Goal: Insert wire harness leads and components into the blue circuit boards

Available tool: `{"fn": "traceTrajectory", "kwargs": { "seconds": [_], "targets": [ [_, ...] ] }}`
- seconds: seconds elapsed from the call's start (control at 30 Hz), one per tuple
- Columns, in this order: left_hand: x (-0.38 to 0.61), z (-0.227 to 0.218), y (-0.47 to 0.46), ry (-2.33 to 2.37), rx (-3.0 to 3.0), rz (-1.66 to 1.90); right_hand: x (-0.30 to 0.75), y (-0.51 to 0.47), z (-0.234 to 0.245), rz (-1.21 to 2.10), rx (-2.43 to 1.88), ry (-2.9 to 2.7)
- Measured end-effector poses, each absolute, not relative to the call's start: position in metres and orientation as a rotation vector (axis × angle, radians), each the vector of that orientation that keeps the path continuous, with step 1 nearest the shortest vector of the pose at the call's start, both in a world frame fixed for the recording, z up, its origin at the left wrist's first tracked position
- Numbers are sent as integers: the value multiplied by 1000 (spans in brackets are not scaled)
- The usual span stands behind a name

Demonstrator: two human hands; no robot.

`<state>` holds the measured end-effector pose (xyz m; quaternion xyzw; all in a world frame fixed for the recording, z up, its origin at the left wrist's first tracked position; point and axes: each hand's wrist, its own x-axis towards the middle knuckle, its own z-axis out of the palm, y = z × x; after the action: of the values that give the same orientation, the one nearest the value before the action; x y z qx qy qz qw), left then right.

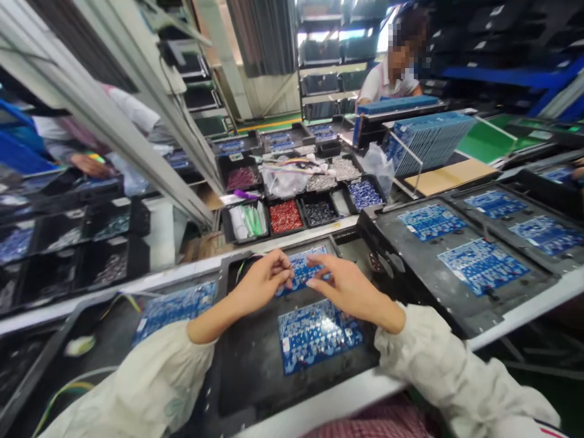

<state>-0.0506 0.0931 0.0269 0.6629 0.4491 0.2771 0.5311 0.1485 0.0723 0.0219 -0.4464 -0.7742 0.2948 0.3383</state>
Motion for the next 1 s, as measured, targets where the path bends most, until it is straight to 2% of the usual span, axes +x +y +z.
{"fn": "traceTrajectory", "kwargs": {
  "seconds": [0.17,0.33,0.43,0.6,0.73,1.0],
  "targets": [
    [-62,23,83,1215,1658,771,112,89,25,787,-1188,-2147],
    [-77,18,81,1407,2390,593,103,101,15,966,-1274,-2248],
    [-78,15,87,1571,2671,485,98,112,11,862,-1329,-2419],
    [-68,6,111,1822,2238,633,93,140,-1,586,-1409,-2376],
    [-57,-11,128,1828,1913,705,93,155,-21,599,-1421,-2277],
    [-51,-21,131,1882,1814,616,98,159,-32,673,-1429,-2241]
  ]
}}
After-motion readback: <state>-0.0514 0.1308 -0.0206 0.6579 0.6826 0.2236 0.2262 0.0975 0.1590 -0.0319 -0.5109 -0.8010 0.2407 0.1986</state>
